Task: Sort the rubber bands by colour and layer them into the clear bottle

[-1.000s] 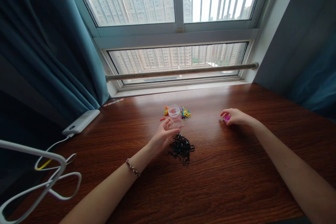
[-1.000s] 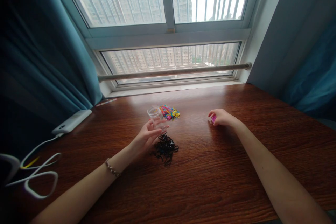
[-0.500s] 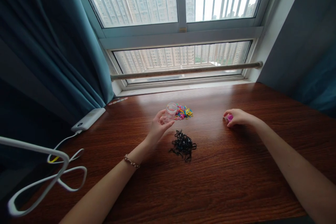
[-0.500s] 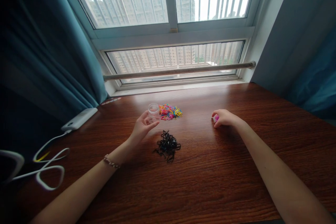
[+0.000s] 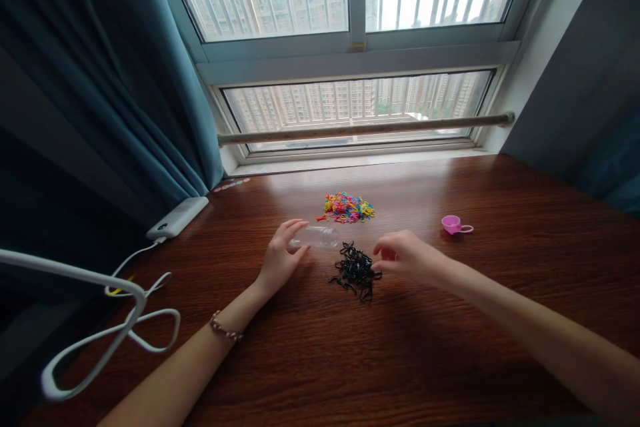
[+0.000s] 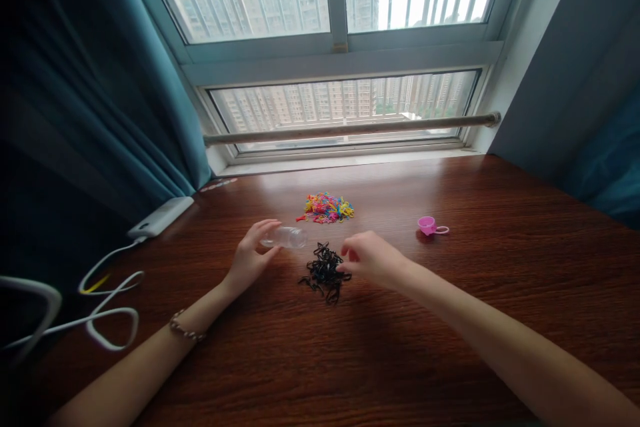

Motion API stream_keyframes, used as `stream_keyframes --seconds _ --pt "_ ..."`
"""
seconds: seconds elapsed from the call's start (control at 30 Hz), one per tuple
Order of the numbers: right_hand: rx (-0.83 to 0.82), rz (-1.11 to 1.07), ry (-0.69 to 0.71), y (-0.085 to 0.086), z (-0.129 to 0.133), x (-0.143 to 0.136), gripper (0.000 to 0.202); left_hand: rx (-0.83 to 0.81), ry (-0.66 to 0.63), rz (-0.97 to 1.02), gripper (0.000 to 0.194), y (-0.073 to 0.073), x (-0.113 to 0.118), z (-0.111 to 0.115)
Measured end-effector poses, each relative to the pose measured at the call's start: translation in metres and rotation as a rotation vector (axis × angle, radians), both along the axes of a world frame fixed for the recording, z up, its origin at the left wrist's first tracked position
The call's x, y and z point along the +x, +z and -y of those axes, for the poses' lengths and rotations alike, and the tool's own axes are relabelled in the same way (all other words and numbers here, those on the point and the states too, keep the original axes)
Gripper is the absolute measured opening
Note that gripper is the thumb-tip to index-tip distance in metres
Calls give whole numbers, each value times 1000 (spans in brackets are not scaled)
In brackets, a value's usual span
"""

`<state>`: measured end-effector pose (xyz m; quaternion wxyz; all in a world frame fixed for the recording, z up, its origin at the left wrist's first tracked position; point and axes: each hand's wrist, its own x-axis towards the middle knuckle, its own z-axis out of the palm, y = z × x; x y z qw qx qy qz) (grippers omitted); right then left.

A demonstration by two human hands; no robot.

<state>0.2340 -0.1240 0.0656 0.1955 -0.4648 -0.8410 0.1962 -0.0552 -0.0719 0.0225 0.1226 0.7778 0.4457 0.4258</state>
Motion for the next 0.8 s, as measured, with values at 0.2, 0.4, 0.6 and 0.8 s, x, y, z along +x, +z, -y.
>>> stream_keyframes --seconds 0.2,0.4,0.6,0.8 --pt "144 214 -35 -21 15 -58 25 -4 -11 -40 40 -4 0 1" --pt "176 151 -18 -37 7 -56 11 3 -32 -109 40 -5 2 5" --pt "135 -106 -61 -40 2 -49 14 9 -34 -162 40 -6 3 5" --pt "-7 -542 -220 -32 -8 -45 9 22 -12 -187 41 -7 1 4"
